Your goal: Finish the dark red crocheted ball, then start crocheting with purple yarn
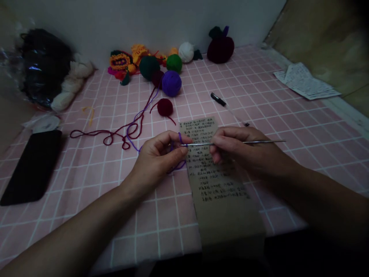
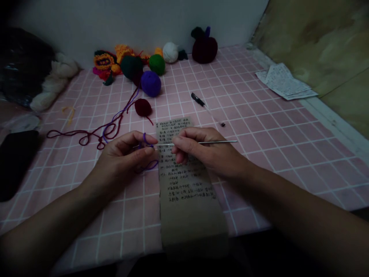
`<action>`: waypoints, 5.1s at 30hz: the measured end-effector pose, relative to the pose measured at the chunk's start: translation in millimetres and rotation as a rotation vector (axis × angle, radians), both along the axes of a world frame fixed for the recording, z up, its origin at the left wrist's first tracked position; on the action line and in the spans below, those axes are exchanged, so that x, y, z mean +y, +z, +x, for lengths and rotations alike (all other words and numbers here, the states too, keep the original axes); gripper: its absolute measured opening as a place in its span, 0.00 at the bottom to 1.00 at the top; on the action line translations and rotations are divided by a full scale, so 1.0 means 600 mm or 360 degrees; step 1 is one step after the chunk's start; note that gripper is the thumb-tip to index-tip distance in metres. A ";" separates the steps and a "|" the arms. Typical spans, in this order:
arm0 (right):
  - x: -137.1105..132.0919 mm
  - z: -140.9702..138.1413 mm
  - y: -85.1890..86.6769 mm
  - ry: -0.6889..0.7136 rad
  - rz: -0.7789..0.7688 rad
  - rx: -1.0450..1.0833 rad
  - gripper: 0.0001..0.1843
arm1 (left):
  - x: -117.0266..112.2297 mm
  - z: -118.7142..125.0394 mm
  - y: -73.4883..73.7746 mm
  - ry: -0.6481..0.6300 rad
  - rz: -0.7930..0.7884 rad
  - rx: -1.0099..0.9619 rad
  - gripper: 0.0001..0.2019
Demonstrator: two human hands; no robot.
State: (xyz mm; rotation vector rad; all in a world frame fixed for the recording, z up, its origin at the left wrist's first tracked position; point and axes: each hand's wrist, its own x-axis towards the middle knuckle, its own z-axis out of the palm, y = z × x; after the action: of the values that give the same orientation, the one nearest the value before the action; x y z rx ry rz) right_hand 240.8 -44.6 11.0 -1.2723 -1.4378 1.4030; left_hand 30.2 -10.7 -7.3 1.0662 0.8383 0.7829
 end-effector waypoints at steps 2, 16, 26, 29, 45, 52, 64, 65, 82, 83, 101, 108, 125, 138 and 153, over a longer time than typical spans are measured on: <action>0.000 0.002 0.000 -0.0026 -0.0013 0.0006 0.14 | 0.000 0.000 0.000 0.0012 -0.0002 0.0004 0.06; 0.005 0.009 -0.002 -0.0006 -0.0020 0.0014 0.13 | 0.000 0.003 0.001 0.0044 0.0005 0.0017 0.06; 0.006 0.009 -0.002 0.0028 -0.0075 0.0027 0.13 | -0.002 0.005 -0.001 0.0037 0.0003 0.0066 0.06; 0.006 0.009 -0.002 0.0021 -0.0058 0.0017 0.14 | -0.002 0.005 -0.001 0.0038 -0.0003 0.0074 0.06; 0.013 0.021 -0.002 0.0058 0.0086 -0.0004 0.14 | -0.003 0.004 -0.004 0.0021 -0.0053 0.0119 0.07; 0.016 0.023 0.000 0.0068 0.0165 -0.0083 0.16 | -0.003 0.005 -0.007 0.0039 -0.0058 0.0136 0.08; 0.021 0.025 0.002 0.0111 0.0157 -0.0022 0.17 | -0.004 0.005 -0.010 0.0052 -0.0028 0.0144 0.07; 0.021 0.025 0.001 0.0107 0.0148 -0.0014 0.17 | -0.004 0.005 -0.009 0.0055 -0.0031 0.0146 0.07; 0.023 0.038 0.007 0.0103 0.0146 -0.0075 0.18 | -0.006 0.007 -0.010 -0.0013 0.0017 0.0189 0.07; 0.023 0.038 0.007 0.0102 0.0140 -0.0075 0.18 | -0.006 0.007 -0.009 -0.0018 0.0025 0.0189 0.07; 0.021 0.036 0.000 0.0108 -0.0002 0.0066 0.15 | -0.005 0.007 -0.007 -0.0018 0.0006 0.0213 0.06; 0.021 0.036 0.003 0.0101 -0.0001 0.0053 0.16 | -0.006 0.009 -0.004 0.0008 0.0009 0.0236 0.06; 0.016 0.030 -0.002 0.0042 -0.0132 0.0094 0.16 | -0.003 0.009 -0.007 -0.0047 0.0092 0.0189 0.05; 0.013 0.026 -0.009 -0.0027 -0.0243 0.0192 0.15 | -0.003 0.011 -0.006 -0.0023 0.0048 0.0121 0.05; 0.012 0.025 -0.008 -0.0035 -0.0187 0.0133 0.16 | -0.001 0.011 -0.009 -0.0019 0.0004 0.0132 0.06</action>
State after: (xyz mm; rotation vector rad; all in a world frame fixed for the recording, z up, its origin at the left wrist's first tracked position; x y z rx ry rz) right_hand 255.6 -37.4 6.4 -1.2826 -1.2986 1.5265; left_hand 36.5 -11.5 -12.7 1.1110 0.9007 0.7338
